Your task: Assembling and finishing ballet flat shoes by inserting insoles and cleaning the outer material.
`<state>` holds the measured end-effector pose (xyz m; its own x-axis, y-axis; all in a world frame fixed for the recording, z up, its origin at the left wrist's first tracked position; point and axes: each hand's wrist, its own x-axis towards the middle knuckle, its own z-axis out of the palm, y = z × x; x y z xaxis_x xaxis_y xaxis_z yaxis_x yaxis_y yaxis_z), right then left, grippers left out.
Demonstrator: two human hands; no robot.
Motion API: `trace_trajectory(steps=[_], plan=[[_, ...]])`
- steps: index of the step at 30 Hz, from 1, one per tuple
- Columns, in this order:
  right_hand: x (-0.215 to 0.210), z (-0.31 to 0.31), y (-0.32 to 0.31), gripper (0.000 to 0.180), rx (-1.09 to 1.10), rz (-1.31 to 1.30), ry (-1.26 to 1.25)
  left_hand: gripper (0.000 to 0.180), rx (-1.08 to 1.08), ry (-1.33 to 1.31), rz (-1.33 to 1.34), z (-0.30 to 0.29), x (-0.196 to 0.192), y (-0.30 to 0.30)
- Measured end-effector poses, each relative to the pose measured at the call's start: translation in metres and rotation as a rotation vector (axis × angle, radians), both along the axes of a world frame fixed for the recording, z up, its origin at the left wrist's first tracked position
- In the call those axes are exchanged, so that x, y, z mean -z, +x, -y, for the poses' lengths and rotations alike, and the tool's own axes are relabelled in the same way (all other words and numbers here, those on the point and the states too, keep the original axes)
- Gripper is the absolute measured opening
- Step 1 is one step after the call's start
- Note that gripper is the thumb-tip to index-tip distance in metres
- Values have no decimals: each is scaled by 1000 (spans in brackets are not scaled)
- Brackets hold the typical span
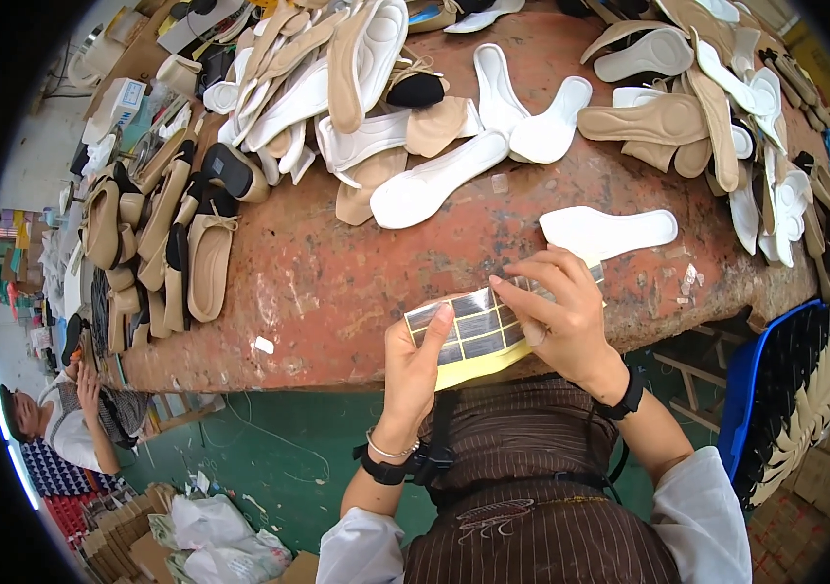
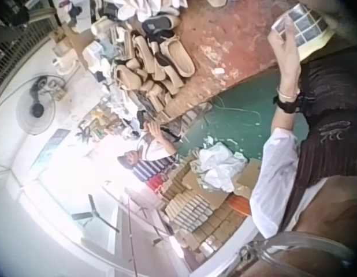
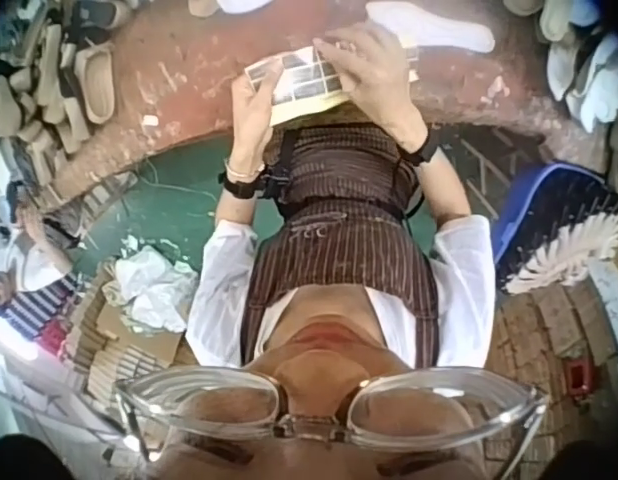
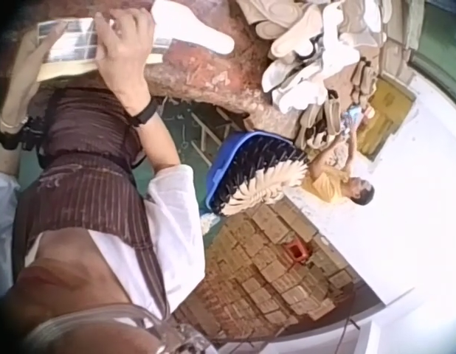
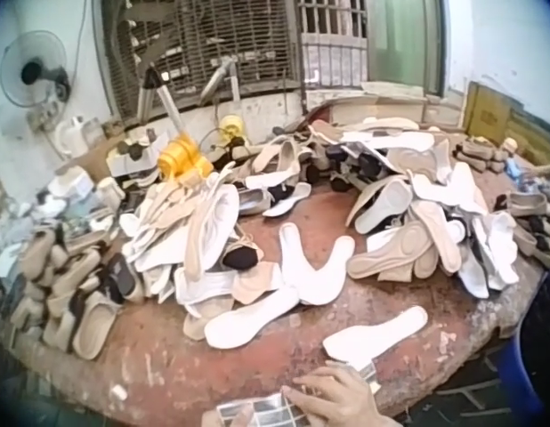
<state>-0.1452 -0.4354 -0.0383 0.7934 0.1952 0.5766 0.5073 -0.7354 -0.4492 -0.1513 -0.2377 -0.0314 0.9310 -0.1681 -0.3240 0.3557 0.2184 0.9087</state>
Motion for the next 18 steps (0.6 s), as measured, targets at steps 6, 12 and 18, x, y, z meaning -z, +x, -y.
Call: trace_trajectory(steps=[6, 12, 18], plan=[[5, -3, -1, 35, -5, 6, 69, 26, -24, -90, -88, -5, 7, 0], [10, -1, 2, 27, -74, 2, 128, 25, -47, -200, -197, -11, 15, 3], [-4, 5, 4, 12, -152, -193, 352, 28, -63, -7, -109, -20, 26, 10]])
